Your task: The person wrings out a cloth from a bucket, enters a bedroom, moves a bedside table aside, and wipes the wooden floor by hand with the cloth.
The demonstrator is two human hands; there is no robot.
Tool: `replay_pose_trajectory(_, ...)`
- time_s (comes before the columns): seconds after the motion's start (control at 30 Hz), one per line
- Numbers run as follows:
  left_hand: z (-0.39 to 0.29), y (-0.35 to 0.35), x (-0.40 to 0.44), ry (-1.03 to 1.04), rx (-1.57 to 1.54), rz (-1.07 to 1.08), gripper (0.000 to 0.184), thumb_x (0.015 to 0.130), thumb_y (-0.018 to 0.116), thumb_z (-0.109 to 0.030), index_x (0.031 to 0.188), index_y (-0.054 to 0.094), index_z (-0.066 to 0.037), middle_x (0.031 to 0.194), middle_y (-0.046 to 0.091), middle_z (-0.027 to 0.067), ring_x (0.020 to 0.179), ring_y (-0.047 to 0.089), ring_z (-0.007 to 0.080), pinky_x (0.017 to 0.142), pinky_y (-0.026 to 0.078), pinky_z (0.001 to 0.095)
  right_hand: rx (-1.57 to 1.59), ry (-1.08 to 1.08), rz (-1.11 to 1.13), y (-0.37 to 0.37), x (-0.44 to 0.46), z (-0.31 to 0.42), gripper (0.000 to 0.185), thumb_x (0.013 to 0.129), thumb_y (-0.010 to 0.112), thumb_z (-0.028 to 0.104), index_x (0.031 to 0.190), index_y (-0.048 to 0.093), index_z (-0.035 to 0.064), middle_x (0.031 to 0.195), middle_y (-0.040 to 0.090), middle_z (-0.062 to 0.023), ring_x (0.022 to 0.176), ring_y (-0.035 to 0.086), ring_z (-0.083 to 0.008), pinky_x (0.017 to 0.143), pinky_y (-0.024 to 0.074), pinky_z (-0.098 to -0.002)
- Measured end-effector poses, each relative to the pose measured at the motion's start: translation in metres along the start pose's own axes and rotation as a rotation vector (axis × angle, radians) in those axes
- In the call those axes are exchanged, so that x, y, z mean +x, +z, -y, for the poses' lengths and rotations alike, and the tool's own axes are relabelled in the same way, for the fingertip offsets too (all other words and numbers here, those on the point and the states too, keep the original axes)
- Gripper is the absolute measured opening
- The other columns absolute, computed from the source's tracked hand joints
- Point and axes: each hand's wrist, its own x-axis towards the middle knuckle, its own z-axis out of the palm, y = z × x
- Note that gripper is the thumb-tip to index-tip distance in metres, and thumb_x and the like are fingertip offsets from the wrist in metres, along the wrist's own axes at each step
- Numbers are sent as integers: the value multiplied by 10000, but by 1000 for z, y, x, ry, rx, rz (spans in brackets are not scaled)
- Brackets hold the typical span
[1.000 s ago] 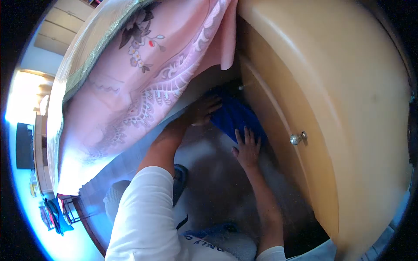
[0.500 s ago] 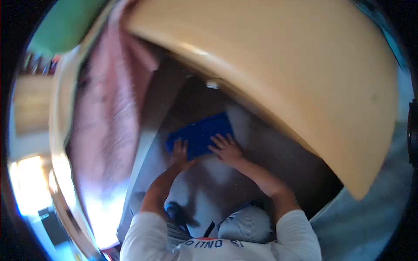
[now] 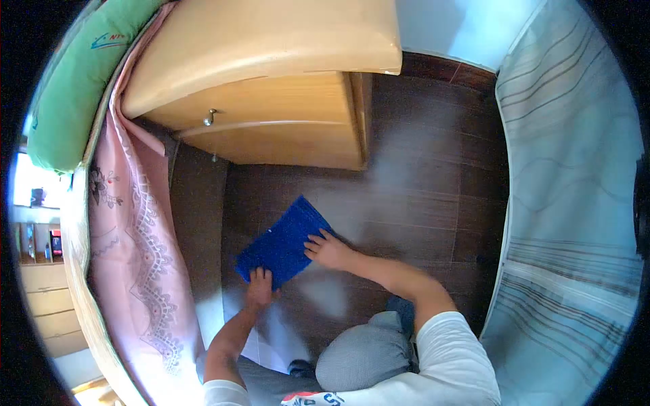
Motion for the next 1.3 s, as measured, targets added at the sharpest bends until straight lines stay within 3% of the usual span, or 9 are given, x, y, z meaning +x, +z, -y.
replay_pose_trajectory(0.23,-57,13,-19,380,243,-149,283,840,529,-116,1077,573,33,1257,469,223,1259,394,467,872,515,504,164,63,87,-15,-117,40,315,829,569,220,1123,615,118,1187,633,-89,1160,567,-255,1008,418,-482)
replay_pose_trajectory(0.43,-94,-22,-9,264,-136,72,280,668,673,-146,900,653,9,1105,527,182,1120,491,386,821,533,444,499,275,356,-35,-143,27,306,847,611,229,1131,630,114,1039,680,-101,1000,645,-253,933,477,-395)
replay_pose_trajectory(0.53,-80,-22,3,443,-49,49,342,601,691,-157,905,653,-4,1055,553,159,1050,514,344,829,526,424,1008,449,317,-36,-141,-2,309,869,597,216,1151,627,94,997,681,-120,946,651,-265,864,502,-371)
replay_pose_trajectory(0.6,-76,-17,2,431,-12,30,335,594,677,-142,901,655,-9,1025,568,149,1053,518,331,847,516,423,1070,327,108,-4,-150,-8,305,872,600,199,1158,631,98,951,682,-137,869,662,-264,792,517,-359)
replay_pose_trajectory(0.67,-74,-24,-3,511,-66,78,337,588,670,-134,903,654,-15,1039,569,141,1057,520,325,841,514,423,998,374,263,-48,-141,-3,287,855,617,171,1133,644,106,916,682,-143,818,670,-275,747,522,-375)
replay_pose_trajectory(0.87,-67,-19,-18,536,-106,117,295,613,651,-131,888,641,-26,1027,587,154,1014,557,338,822,506,446,948,314,173,-45,-148,5,259,846,615,160,1097,650,107,873,677,-147,779,663,-309,717,518,-400)
replay_pose_trajectory(0.9,-64,-16,-19,549,-138,110,289,616,647,-130,889,642,-35,1013,590,155,997,567,341,815,506,451,952,385,365,-59,-141,3,262,861,599,210,1099,652,116,1016,670,-166,919,648,-348,808,517,-434)
replay_pose_trajectory(1.07,-42,0,-14,548,-337,216,253,640,609,-117,885,640,-65,917,607,174,904,613,344,757,496,458,1055,321,326,-46,-146,6,282,863,609,191,1122,643,84,1029,675,-151,935,655,-292,822,511,-396)
replay_pose_trajectory(1.3,-16,-69,-4,257,-1039,388,122,687,550,-105,798,586,-69,683,537,6,692,527,133,612,417,325,1545,571,376,-82,-130,-26,292,876,619,143,1136,629,9,975,654,-16,894,587,-110,835,466,-268)
